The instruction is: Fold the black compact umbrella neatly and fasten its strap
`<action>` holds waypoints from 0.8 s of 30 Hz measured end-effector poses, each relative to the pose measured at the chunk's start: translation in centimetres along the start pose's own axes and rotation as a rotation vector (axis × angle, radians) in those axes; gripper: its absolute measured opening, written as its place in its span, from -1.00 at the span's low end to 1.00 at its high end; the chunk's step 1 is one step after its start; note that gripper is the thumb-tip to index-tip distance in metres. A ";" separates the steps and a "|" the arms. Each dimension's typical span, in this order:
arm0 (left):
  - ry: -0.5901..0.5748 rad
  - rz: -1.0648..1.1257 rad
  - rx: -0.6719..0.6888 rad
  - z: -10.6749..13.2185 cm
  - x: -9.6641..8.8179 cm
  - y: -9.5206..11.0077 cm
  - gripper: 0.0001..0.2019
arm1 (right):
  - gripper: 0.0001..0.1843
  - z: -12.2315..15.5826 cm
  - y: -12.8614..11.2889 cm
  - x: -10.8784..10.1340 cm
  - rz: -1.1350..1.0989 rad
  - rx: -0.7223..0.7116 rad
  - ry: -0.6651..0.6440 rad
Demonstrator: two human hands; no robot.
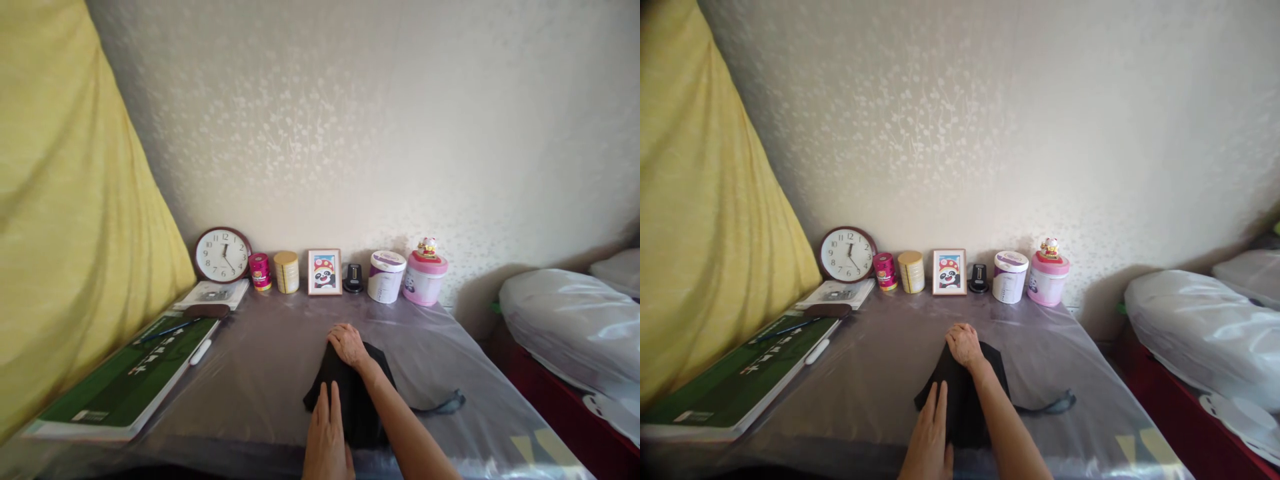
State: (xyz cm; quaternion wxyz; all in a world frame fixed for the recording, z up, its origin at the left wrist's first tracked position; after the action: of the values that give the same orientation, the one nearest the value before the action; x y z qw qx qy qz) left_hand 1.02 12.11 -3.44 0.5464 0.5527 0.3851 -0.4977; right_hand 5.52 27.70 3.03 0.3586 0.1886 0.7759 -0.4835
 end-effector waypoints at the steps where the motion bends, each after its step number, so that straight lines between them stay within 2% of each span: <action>1: 0.000 -0.003 0.000 0.0 0.0 0.0 -0.07 | -0.69 -0.3 0.4 -0.2 0.001 0.027 0.017; 4: 0.005 -0.002 -0.011 -0.1 -0.1 0.0 -0.07 | -0.67 -0.6 1.6 -1.3 0.005 0.100 0.089; 7: 0.017 0.011 -0.012 0.0 -0.2 0.1 -0.07 | -0.67 0.4 3.2 -3.3 -0.002 0.174 0.180; 12: 0.075 0.012 -0.010 0.3 -0.7 0.2 -0.13 | -0.67 5.3 6.8 -7.8 -0.031 0.298 0.321; 15: 0.109 0.019 -0.004 0.5 -1.4 0.5 -0.16 | -0.66 8.7 8.6 -9.7 -0.063 0.375 0.382; 19: 0.129 0.018 -0.012 1.0 -2.3 0.6 -0.20 | -0.69 11.9 9.7 -10.0 -0.148 0.444 0.406; 24: 0.126 0.004 -0.012 1.4 -2.8 0.7 -0.24 | -0.69 13.5 9.1 -8.9 -0.305 0.465 0.386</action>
State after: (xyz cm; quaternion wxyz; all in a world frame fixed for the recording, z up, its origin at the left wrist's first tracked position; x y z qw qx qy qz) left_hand 0.98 10.95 -0.47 0.5254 0.5806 0.4205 -0.4584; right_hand 22.39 20.39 0.32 0.0758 0.2351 0.7179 -0.6509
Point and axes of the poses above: each hand's wrist, its own z-axis away from the middle knuckle, its own x-axis out of the palm, y = z × x, the point moved 10 cm from there along -z, towards the middle knuckle, and after that the axes turned 15 degrees about -z, right-handed, at the moved point
